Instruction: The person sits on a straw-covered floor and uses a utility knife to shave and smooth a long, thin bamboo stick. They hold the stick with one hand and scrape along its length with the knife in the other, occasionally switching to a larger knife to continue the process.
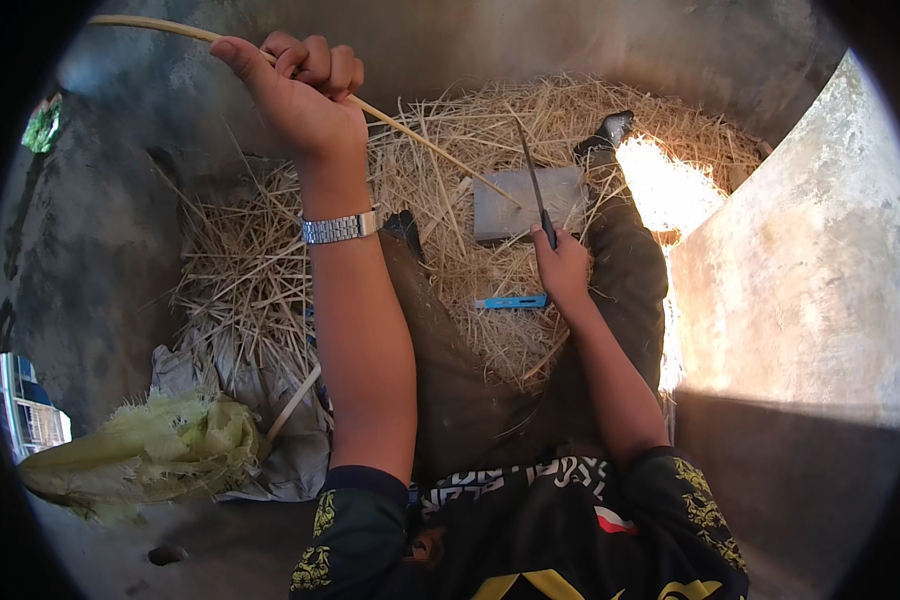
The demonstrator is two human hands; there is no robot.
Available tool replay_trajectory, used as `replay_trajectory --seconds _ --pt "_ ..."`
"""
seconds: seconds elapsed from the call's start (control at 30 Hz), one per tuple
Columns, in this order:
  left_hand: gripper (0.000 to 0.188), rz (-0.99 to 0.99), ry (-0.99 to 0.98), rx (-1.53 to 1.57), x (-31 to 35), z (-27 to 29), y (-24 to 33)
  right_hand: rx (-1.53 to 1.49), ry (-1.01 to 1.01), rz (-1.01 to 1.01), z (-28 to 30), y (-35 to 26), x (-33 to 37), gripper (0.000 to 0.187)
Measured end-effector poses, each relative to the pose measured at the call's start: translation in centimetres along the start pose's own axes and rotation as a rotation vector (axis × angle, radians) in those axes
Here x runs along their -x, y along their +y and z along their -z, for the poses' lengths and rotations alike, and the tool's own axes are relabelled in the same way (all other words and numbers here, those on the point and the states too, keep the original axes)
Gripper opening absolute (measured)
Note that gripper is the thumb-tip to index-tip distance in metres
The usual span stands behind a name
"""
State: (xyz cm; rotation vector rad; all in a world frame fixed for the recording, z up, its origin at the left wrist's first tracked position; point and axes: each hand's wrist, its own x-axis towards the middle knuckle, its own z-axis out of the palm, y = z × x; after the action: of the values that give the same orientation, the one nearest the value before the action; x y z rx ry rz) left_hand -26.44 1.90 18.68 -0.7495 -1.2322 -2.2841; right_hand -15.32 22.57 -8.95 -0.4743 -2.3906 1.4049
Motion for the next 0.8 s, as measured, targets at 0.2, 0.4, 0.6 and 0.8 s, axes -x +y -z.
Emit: replay_trajectory --seconds 0.2,0.4,0.6,0.8 --pt "0.072 0.043 -0.07 0.046 -0.2 -0.1 -0.1 -0.62 0.157 0.166 2.7 -7.2 1.6 0.032" --pt "0.072 0.039 -0.063 0.051 -0.2 -0.5 -0.1 -0.588 -0.143 -0.304 -4.7 3.2 1.8 0.03" --pt "0.073 0.022 -0.004 0.016 0.3 -0.9 -0.4 -0.345 0.022 -0.245 -3.9 5.7 -0.7 0.041" --pt "0.072 0.011 -0.027 0.021 0.7 -0.9 -0.4 -0.523 0.185 0.13 1.8 -4.7 1.4 0.036"
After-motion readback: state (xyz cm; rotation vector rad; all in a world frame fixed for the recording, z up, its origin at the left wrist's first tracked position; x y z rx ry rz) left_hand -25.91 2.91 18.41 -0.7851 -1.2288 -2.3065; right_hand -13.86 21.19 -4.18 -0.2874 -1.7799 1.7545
